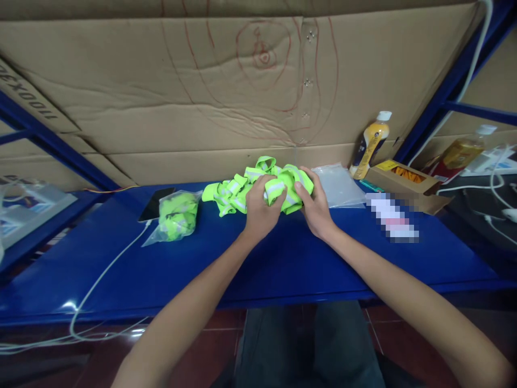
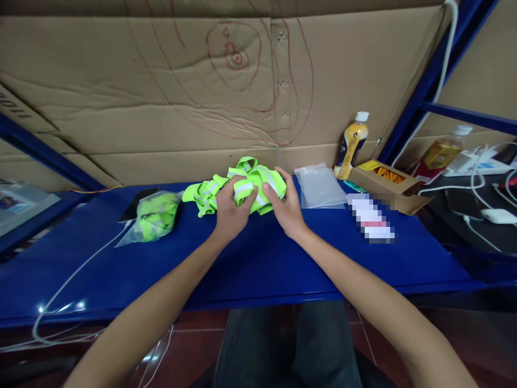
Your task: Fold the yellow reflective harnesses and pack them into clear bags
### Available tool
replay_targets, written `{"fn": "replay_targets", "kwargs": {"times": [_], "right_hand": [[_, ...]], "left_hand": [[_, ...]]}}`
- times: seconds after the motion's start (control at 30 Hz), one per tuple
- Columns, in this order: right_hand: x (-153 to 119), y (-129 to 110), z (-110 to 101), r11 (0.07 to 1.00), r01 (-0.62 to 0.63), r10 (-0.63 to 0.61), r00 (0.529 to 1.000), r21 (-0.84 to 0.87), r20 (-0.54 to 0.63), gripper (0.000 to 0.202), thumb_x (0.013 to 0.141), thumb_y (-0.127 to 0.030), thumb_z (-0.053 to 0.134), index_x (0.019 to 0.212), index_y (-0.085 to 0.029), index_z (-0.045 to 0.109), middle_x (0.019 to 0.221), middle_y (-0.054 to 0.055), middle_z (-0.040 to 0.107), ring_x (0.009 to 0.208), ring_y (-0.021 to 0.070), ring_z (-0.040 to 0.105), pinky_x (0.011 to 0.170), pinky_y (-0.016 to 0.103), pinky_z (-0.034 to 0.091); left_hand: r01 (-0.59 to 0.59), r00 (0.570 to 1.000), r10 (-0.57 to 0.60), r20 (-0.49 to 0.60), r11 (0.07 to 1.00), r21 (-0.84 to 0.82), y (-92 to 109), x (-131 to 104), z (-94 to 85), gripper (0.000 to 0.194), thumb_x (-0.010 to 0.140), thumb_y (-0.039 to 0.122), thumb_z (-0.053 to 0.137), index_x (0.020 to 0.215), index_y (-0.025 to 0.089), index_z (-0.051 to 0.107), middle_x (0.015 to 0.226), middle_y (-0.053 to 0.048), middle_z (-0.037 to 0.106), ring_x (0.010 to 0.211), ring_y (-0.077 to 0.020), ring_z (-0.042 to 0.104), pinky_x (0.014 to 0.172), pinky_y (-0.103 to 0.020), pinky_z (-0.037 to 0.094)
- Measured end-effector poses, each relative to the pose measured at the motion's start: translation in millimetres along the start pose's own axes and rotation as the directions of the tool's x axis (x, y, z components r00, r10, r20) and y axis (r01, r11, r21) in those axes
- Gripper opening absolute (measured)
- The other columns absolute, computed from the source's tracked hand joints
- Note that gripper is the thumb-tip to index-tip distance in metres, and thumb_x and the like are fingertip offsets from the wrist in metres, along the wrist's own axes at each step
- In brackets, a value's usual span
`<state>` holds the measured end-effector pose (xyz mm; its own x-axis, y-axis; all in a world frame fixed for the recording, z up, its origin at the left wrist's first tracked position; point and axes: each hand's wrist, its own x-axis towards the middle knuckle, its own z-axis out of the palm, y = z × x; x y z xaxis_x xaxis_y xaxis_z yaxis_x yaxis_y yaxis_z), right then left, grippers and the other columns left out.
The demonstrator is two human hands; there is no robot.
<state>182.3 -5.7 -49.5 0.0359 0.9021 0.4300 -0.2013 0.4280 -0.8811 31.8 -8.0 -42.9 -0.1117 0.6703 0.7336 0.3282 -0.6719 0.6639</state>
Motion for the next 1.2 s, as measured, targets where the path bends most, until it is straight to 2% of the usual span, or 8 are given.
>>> {"fn": "replay_targets", "kwargs": {"times": [0.13, 0.23, 0.37, 0.5, 0.63, 0.87, 1.07, 1.2], "right_hand": [[5, -5, -5, 0.903, -0.365, 0.348, 0.93, 0.227, 0.116, 0.069, 0.069, -0.055, 0.097, 0.125, -0.031, 0.065, 0.123, 0.004, 0.077, 0.107, 0.0274, 0.077, 0.083, 0.04, 0.069], [11, -9, -17, 0.824, -0.49, 0.427, 0.867, 0.285, 0.257, 0.065, 0.065, -0.048, 0.101, 0.117, -0.028, 0.068, 0.114, 0.004, 0.081, 0.096, 0.027, 0.079, 0.073, 0.039, 0.069], [14, -8, -21, 0.768, -0.564, 0.47, 0.818, 0.304, 0.33, 0.061, 0.064, -0.043, 0.102, 0.112, -0.023, 0.071, 0.107, 0.006, 0.083, 0.092, 0.0282, 0.08, 0.072, 0.041, 0.069], [11, -7, -13, 0.845, -0.436, 0.408, 0.9, 0.31, 0.155, 0.066, 0.057, -0.046, 0.104, 0.11, -0.024, 0.072, 0.106, 0.005, 0.083, 0.091, 0.026, 0.08, 0.079, 0.039, 0.067], [8, -6, -11, 0.926, -0.297, 0.297, 0.954, 0.233, 0.037, 0.062, 0.055, -0.048, 0.104, 0.101, -0.023, 0.071, 0.098, 0.001, 0.08, 0.086, 0.0197, 0.075, 0.082, 0.034, 0.063], [8, -9, -20, 0.999, -0.035, 0.033, 0.993, 0.018, 0.111, 0.052, 0.068, -0.056, 0.098, 0.095, -0.022, 0.069, 0.084, -0.004, 0.066, 0.072, 0.0137, 0.059, 0.064, 0.026, 0.051], [15, -7, -23, 0.946, 0.128, -0.097, 0.988, -0.298, 0.116, 0.049, 0.087, -0.067, 0.081, 0.082, -0.021, 0.065, 0.078, -0.001, 0.062, 0.074, 0.0163, 0.058, 0.066, 0.029, 0.048], [18, -13, -33, 0.812, 0.353, -0.31, 0.936, -0.465, 0.168, 0.057, 0.094, -0.069, 0.072, 0.126, -0.023, 0.071, 0.126, 0.012, 0.072, 0.109, 0.0275, 0.07, 0.093, 0.042, 0.059]], "left_hand": [[-0.322, 0.945, 0.304, 0.122, 0.933, 0.164, -2, 0, -9.3, 0.017, 0.097, 0.032, 0.074, 0.111, 0.022, 0.071, 0.115, -0.01, 0.078, 0.108, -0.0258, 0.073, 0.098, -0.041, 0.058], [-0.255, 0.959, 0.229, 0.165, 0.953, 0.161, 8, -1, -12.5, 0.025, 0.102, 0.038, 0.07, 0.123, 0.024, 0.074, 0.122, -0.01, 0.079, 0.115, -0.0266, 0.074, 0.105, -0.041, 0.056], [0.004, 0.987, -0.013, 0.159, 0.998, 0.057, 17, -2, -8.8, 0.029, 0.101, 0.045, 0.072, 0.122, 0.026, 0.079, 0.122, -0.007, 0.08, 0.115, -0.0266, 0.074, 0.108, -0.038, 0.054], [0.27, 0.96, -0.254, 0.116, 0.95, -0.159, 8, -5, 3.8, 0.038, 0.101, 0.054, 0.07, 0.12, 0.022, 0.08, 0.119, -0.008, 0.08, 0.121, -0.0267, 0.073, 0.11, -0.038, 0.055], [0.472, 0.881, -0.405, 0.244, 0.777, -0.417, 3, -8, 11.2, 0.046, 0.098, 0.057, 0.074, 0.123, 0.019, 0.077, 0.12, -0.01, 0.08, 0.126, -0.0274, 0.072, 0.111, -0.04, 0.058], [0.74, 0.673, -0.568, 0.474, 0.529, -0.415, 23, -5, 5.5, 0.058, 0.093, 0.07, 0.073, 0.123, 0.02, 0.074, 0.103, -0.012, 0.082, 0.083, -0.0295, 0.081, 0.059, -0.037, 0.068], [0.633, 0.765, -0.592, 0.255, 0.618, -0.466, 22, -6, 11.0, 0.047, 0.085, 0.063, 0.082, 0.093, 0.018, 0.07, 0.077, -0.007, 0.076, 0.071, -0.025, 0.078, 0.044, -0.026, 0.058], [0.548, 0.826, -0.543, 0.154, 0.706, -0.45, 18, -3, 9.7, 0.044, 0.085, 0.059, 0.084, 0.079, 0.019, 0.065, 0.066, -0.002, 0.066, 0.069, -0.0211, 0.075, 0.052, -0.027, 0.062]]}}
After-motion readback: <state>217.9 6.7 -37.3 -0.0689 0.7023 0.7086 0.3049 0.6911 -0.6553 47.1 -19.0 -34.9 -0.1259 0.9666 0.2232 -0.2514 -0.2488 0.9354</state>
